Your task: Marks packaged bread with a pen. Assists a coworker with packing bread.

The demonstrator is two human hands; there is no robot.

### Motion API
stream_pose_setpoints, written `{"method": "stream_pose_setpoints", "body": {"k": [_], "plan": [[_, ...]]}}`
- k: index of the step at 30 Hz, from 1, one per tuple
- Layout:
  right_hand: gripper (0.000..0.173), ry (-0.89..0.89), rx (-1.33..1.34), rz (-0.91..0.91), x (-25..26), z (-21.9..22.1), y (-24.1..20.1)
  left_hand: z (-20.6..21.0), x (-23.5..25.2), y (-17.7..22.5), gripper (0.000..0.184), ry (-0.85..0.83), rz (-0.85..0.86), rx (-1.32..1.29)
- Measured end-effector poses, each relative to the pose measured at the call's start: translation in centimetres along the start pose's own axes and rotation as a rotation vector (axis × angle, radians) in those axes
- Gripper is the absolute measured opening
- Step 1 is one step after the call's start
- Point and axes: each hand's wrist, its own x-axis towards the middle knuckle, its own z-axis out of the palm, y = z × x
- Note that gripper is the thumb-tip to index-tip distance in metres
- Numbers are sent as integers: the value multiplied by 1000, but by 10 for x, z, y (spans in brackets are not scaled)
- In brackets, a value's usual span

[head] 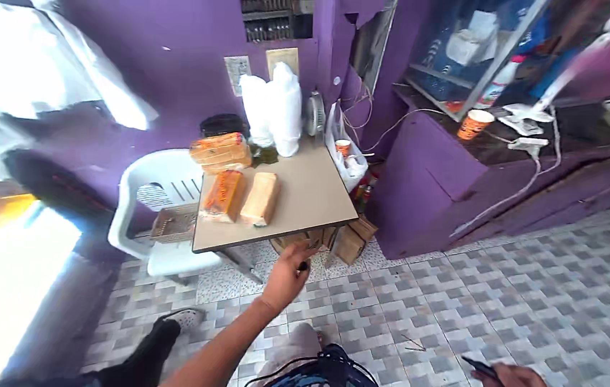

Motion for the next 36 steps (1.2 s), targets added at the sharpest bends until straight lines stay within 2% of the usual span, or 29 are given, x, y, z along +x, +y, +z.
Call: {"method": "stream_pose_setpoints", "body": {"k": [3, 7, 10, 13, 16, 19, 21, 24, 27, 29, 31, 33, 36], "plan": [[24, -155, -18, 0, 25, 48, -6, -29, 1, -18, 25, 114, -162, 119], [27, -317, -21, -27, 31, 107, 2, -60, 25, -40, 47, 104, -520, 143], [28, -330, -30, 9, 44, 136, 11, -73, 58, -80, 40, 115, -555, 267], [26, -275, -48, 48, 70, 163, 19, -77, 102, -121, 51, -66, -636, 376], [24, -224, -52, 86, 95, 202, 29, -73, 141, -135, 69, -259, -716, 423], [25, -210, -42, 122, 116, 251, 39, -69, 171, -144, 81, -386, -724, 438], [25, -204, -26, 154, 130, 284, 43, -68, 189, -153, 73, -465, -739, 451], [23, -207, -21, 194, 148, 326, 48, -72, 205, -166, 42, -565, -726, 487], [18, -270, -62, 174, 168, 355, 53, -85, 210, -164, 42, -682, -647, 505], [16, -373, -110, 107, 188, 367, 56, -101, 211, -161, 43, -743, -586, 509], [27, -498, -154, 20, 213, 377, 60, -115, 209, -160, 39, -735, -524, 511], [33, -583, -169, -22, 238, 389, 61, -127, 206, -159, 32, -640, -435, 509], [48, -718, -133, 19, 270, 412, 60, -162, 213, -136, 19, -520, -335, 492]]}}
